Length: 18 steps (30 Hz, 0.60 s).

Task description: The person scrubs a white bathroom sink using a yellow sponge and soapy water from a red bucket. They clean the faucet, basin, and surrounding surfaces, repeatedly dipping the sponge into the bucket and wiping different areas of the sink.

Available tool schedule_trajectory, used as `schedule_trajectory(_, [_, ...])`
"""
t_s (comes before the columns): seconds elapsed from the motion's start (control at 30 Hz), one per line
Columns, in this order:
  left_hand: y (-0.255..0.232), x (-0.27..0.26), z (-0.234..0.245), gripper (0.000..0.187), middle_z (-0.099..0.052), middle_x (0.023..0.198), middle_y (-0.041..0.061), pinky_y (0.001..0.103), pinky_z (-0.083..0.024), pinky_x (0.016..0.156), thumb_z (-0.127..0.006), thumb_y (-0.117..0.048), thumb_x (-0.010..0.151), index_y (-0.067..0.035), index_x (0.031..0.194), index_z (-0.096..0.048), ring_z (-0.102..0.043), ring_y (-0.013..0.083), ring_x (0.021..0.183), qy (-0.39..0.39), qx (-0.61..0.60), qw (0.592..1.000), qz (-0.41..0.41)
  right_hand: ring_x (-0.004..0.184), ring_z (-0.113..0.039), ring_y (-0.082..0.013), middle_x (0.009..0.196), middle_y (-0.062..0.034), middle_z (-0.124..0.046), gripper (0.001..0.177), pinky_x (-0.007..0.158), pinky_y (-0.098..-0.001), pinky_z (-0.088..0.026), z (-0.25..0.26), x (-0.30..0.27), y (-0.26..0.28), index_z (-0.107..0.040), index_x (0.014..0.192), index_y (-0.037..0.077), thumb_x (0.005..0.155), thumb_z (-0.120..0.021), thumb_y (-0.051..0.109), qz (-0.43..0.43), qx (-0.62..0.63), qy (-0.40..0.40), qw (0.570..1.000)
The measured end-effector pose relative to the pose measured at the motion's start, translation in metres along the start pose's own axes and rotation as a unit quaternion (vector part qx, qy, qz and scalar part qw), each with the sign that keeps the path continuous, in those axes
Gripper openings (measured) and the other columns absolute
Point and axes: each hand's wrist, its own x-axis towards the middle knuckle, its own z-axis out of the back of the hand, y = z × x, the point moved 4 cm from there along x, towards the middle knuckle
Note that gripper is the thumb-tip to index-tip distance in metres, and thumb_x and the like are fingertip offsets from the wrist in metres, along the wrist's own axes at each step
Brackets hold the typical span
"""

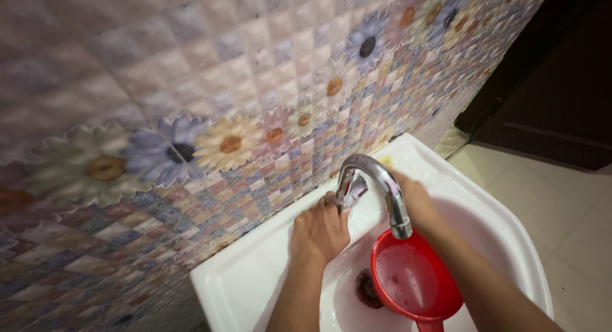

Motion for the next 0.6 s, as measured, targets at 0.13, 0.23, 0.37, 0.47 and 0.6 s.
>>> schedule_trajectory(0.13, [-0.002, 0.000, 0.004, 0.052, -0.066, 0.122, 0.021, 0.049, -0.054, 0.094, -0.044, -0.041, 0.101, -0.002, 0.135, -0.052, -0.068, 0.0388, 0.106, 0.013, 0.017, 1.000, 0.006, 0.100, -0.078, -0.0318, 0.113, -0.0197, -0.079, 0.042, 0.097, -0.0385, -0.059, 0.013, -0.044, 0.013, -0.065, 0.140, 0.023, 0.099, -0.064, 0.028, -0.151, -0.025, 0.140, 0.978])
schedule_trajectory(0.23, [-0.001, 0.001, 0.003, 0.054, -0.066, 0.122, 0.022, 0.048, -0.054, 0.093, -0.045, -0.040, 0.100, -0.001, 0.136, -0.051, -0.068, 0.0381, 0.105, -0.001, 0.015, 1.000, -0.005, 0.107, -0.077, -0.0278, 0.138, -0.0076, -0.070, 0.035, 0.097, -0.0362, -0.059, 0.034, -0.026, -0.016, -0.074, 0.123, 0.015, 0.089, -0.066, 0.021, 0.003, 0.000, -0.031, 1.000])
schedule_trajectory(0.37, [0.001, 0.003, 0.000, 0.052, -0.067, 0.121, 0.022, 0.048, -0.054, 0.094, -0.045, -0.040, 0.101, -0.001, 0.135, -0.053, -0.068, 0.0377, 0.106, -0.016, 0.016, 1.000, -0.014, 0.115, -0.069, -0.0385, 0.140, -0.0155, -0.067, 0.042, 0.100, -0.0420, -0.051, 0.029, 0.012, -0.043, -0.068, 0.131, 0.013, 0.089, -0.063, 0.014, 0.094, -0.123, -0.125, 0.980])
schedule_trajectory(0.47, [0.000, 0.001, 0.000, 0.051, -0.067, 0.120, 0.022, 0.048, -0.053, 0.094, -0.045, -0.040, 0.101, -0.001, 0.133, -0.053, -0.068, 0.0378, 0.106, -0.023, 0.022, 0.999, -0.018, 0.116, -0.068, -0.0401, 0.135, -0.0218, -0.067, 0.051, 0.101, -0.0434, -0.050, 0.007, 0.020, -0.012, -0.065, 0.136, 0.011, 0.085, -0.062, 0.008, 0.089, -0.065, -0.082, 0.991])
schedule_trajectory(0.6, [-0.001, 0.001, 0.003, 0.050, -0.067, 0.119, 0.021, 0.048, -0.054, 0.093, -0.044, -0.040, 0.101, -0.002, 0.132, -0.052, -0.068, 0.0380, 0.105, 0.020, 0.013, 1.000, 0.006, 0.111, -0.074, -0.0306, 0.125, -0.0175, -0.073, 0.042, 0.102, -0.0395, -0.055, 0.008, -0.022, 0.000, -0.065, 0.134, 0.013, 0.093, -0.065, 0.023, -0.045, 0.010, 0.075, 0.996])
